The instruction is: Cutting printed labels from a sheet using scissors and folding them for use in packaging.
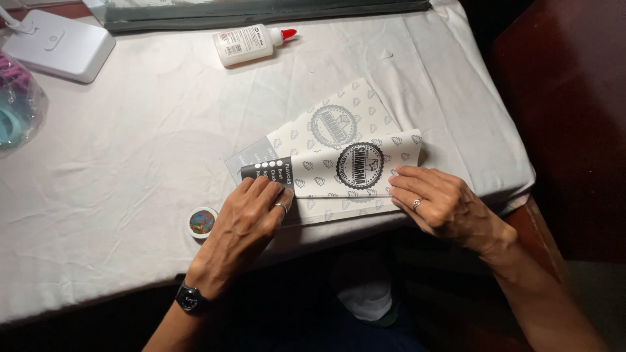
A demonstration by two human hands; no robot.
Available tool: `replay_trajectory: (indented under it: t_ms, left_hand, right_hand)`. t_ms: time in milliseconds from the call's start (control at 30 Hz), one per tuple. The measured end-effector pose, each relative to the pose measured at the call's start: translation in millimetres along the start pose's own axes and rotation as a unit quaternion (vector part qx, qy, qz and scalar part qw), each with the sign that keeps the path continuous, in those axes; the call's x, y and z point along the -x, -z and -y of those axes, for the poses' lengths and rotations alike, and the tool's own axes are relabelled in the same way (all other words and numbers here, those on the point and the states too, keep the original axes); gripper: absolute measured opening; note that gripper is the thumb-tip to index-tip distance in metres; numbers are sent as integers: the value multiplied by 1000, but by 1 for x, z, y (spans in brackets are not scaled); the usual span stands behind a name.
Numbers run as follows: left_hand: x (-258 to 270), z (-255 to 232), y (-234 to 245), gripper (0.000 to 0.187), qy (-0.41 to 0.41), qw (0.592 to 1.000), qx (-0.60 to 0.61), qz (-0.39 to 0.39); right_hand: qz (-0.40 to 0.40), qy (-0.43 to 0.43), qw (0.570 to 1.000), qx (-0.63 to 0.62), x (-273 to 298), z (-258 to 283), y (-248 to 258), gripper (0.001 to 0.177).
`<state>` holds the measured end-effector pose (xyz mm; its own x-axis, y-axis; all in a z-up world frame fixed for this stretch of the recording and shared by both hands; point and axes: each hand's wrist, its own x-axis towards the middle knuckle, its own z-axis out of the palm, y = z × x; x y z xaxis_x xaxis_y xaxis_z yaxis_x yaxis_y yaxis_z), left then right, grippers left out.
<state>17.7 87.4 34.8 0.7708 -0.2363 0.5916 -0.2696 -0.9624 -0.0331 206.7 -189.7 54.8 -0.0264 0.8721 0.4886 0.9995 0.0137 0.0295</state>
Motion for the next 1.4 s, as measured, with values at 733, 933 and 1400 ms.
replay_trajectory:
  t_ms: [733,933,1400]
  left_hand:
    - [-9,4,9,17,24,997,40,62]
    - [-8,3,13,15,-4,995,-9,102]
    - [9,5,-4,10,70,995,3,72]
  right_hand:
    - [18,51,998,12,-6,-9,-2,19]
    - [4,77,996,50,0,-14,-21,26]
    - [0,-37,997,-75,9,-5,6,6]
